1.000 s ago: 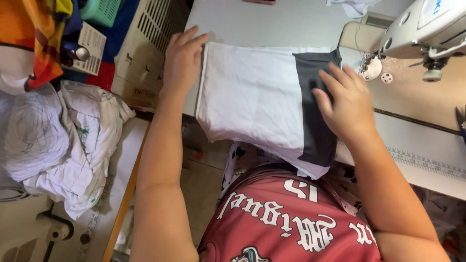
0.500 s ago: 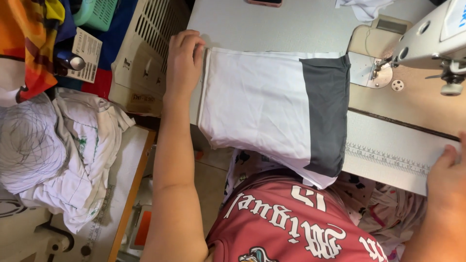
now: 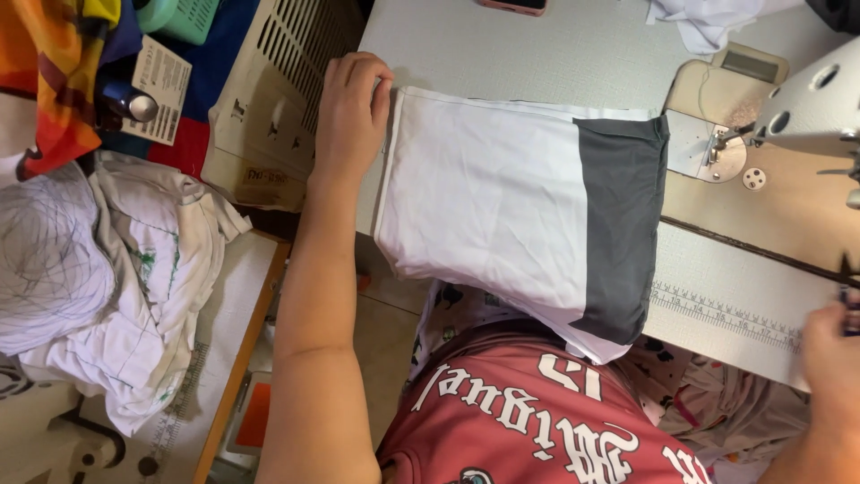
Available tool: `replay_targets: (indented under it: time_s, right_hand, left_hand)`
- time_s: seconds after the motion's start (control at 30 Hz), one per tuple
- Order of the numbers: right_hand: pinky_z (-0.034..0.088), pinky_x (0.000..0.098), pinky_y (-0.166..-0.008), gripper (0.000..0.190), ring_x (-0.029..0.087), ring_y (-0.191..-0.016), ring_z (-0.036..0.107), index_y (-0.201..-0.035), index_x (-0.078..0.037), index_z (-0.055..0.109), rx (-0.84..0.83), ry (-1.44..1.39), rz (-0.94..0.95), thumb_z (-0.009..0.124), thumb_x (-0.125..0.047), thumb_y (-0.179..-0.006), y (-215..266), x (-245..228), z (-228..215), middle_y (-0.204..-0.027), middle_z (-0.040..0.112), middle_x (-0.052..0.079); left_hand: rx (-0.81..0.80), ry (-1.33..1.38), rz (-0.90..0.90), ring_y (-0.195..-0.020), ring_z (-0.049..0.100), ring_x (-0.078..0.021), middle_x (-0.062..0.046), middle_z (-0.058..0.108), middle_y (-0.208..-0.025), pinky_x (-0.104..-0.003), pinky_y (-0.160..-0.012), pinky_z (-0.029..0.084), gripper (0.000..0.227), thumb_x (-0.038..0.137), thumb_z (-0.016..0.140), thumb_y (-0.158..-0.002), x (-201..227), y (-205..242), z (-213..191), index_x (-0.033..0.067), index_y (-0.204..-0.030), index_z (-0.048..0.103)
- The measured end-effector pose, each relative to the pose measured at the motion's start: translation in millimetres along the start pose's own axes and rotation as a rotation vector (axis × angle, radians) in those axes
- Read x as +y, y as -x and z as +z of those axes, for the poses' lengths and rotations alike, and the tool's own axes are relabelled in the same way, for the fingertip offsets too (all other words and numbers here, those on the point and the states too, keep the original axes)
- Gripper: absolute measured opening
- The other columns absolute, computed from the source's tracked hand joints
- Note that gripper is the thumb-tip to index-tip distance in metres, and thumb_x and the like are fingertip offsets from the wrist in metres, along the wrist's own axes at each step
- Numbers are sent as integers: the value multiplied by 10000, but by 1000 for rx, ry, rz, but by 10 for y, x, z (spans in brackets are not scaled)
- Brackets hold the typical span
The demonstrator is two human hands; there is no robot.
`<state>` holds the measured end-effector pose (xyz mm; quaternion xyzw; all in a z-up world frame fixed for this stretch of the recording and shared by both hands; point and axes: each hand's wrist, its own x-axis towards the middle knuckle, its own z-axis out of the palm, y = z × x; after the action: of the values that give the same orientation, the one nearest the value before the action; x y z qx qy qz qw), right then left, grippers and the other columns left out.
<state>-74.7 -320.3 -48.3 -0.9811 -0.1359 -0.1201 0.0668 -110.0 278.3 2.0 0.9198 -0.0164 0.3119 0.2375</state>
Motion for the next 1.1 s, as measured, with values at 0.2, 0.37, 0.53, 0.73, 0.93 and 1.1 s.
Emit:
replay_targets:
  time_s: [0.2,0.37,0.53,0.73,0.93,1.1]
  right_hand:
    - [436,388,-907,470,331,-964,553,-1334,82,585,-103,-480,-428,585,22,-868,-603,-1956,-928,-1097,572,224]
    - [422,362,-622,390,260,-734,526,-1271,-14,589,-228,-618,-741,665,-160,-918,-1339,-3082,-719,-882,534,94]
    - [460,395,-691,379,323,-776,611,-1230,-50,627,-337,-631,-698,645,-211,-887,-1861,-3891,94,-880,668,134]
    - [436,343,-629,291,256,-700,584,-1177,-137,658,-329,-740,-575,621,-168,-890,-1761,-4036,268,-793,633,78]
    - [431,384,-549,266,283,-638,570,-1174,-124,665,-183,-670,-652,631,-170,-913,-1736,-4032,404,-776,615,87]
    - [427,384,-530,262,283,-611,566,-1173,-123,664,-193,-653,-647,636,-176,-918,-1742,-4045,391,-765,612,90]
  left_hand:
    - [-72,15,27,-954,490,-280,-100,583,-1056,-391,-805,459,150,-56,618,-868,-55,10,18,16,-999,635]
    - [-45,-56,27,-885,495,-248,-65,582,-934,-362,-781,453,69,-8,689,-852,-53,23,51,37,-869,640]
    - [-2,-5,0,-782,457,-280,-113,530,-884,-374,-654,377,127,-74,544,-856,-35,-17,8,37,-881,487]
    - [-27,48,-57,-813,472,-267,-110,544,-914,-368,-669,388,93,-38,487,-909,-3,-19,-32,39,-958,469]
    - [17,7,-1,-854,487,-250,-88,554,-953,-358,-723,407,68,0,479,-947,11,-31,-29,59,-979,464]
    - [10,5,-4,-838,478,-242,-73,555,-928,-355,-707,394,71,-4,479,-937,8,-42,-24,62,-956,462]
